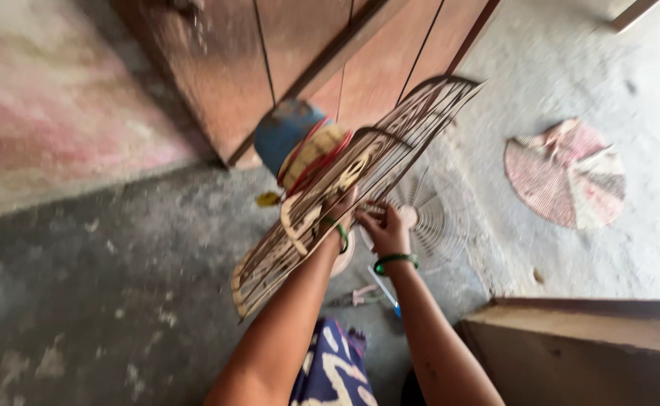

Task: The person uses a screwdriver to loosen and remove screws from the front grille of a standing fan. They detach the grille, set it aside, and then continue to manipulate the fan's internal components with their hands.

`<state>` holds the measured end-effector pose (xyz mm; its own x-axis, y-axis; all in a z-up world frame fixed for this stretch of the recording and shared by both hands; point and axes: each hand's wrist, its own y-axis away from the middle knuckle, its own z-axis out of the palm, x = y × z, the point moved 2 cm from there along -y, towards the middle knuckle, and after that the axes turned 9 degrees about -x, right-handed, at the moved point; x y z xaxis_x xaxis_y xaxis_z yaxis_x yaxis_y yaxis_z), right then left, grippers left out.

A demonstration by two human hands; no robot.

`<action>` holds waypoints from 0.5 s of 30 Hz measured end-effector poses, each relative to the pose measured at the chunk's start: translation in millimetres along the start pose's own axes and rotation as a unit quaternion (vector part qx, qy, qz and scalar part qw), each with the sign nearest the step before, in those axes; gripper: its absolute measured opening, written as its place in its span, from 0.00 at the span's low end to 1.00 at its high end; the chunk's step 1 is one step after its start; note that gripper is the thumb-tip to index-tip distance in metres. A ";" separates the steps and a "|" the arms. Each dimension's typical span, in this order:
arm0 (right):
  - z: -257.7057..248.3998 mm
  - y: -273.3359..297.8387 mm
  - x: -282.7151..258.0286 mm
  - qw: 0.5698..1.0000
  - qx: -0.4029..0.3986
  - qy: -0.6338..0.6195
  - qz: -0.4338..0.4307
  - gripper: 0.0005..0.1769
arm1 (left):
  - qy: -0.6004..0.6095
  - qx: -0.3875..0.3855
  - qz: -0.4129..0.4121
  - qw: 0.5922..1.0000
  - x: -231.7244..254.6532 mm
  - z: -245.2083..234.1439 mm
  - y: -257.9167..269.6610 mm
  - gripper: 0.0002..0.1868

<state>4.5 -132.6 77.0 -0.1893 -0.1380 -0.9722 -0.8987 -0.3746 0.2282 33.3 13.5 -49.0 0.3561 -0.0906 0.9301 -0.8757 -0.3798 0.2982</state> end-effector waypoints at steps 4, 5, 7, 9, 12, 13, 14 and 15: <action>0.7 4.3 -0.6 0.999 0.024 0.022 0.027 0.26 | 0.296 -0.067 -0.077 0.950 -20.4 19.3 -19.0 0.19; 1.0 4.8 -1.7 0.999 0.032 0.019 0.034 0.26 | 0.286 -0.074 -0.065 0.953 -23.8 19.2 -21.1 0.18; -1.3 3.9 -5.2 0.998 0.026 -0.013 0.058 0.27 | 0.268 -0.087 -0.045 0.958 -26.3 17.5 -27.1 0.16; -1.9 6.1 -6.5 0.995 0.032 -0.044 0.086 0.30 | 0.230 -0.072 -0.099 0.965 -28.3 14.8 -30.4 0.16; -2.9 15.7 -5.6 0.992 0.061 -0.048 0.103 0.42 | 0.163 -0.114 -0.163 0.966 -24.0 10.8 -34.2 0.23; -4.4 19.0 -4.9 0.993 0.071 -0.020 0.090 0.44 | 0.139 -0.138 -0.180 0.964 -22.1 10.5 -34.7 0.26; -5.2 18.2 -5.3 0.994 0.080 0.008 0.075 0.47 | 0.136 -0.136 -0.171 0.966 -18.8 7.7 -35.5 0.27; -5.6 17.1 -4.5 0.994 0.084 0.016 0.069 0.45 | 0.133 -0.134 -0.161 0.969 -16.3 4.8 -34.7 0.28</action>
<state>-7.8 -143.5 85.6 -0.3051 -0.2075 -0.9295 -0.9189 -0.1923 0.3445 59.4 23.7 -75.5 0.5596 0.2460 0.7914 -0.7990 -0.0934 0.5940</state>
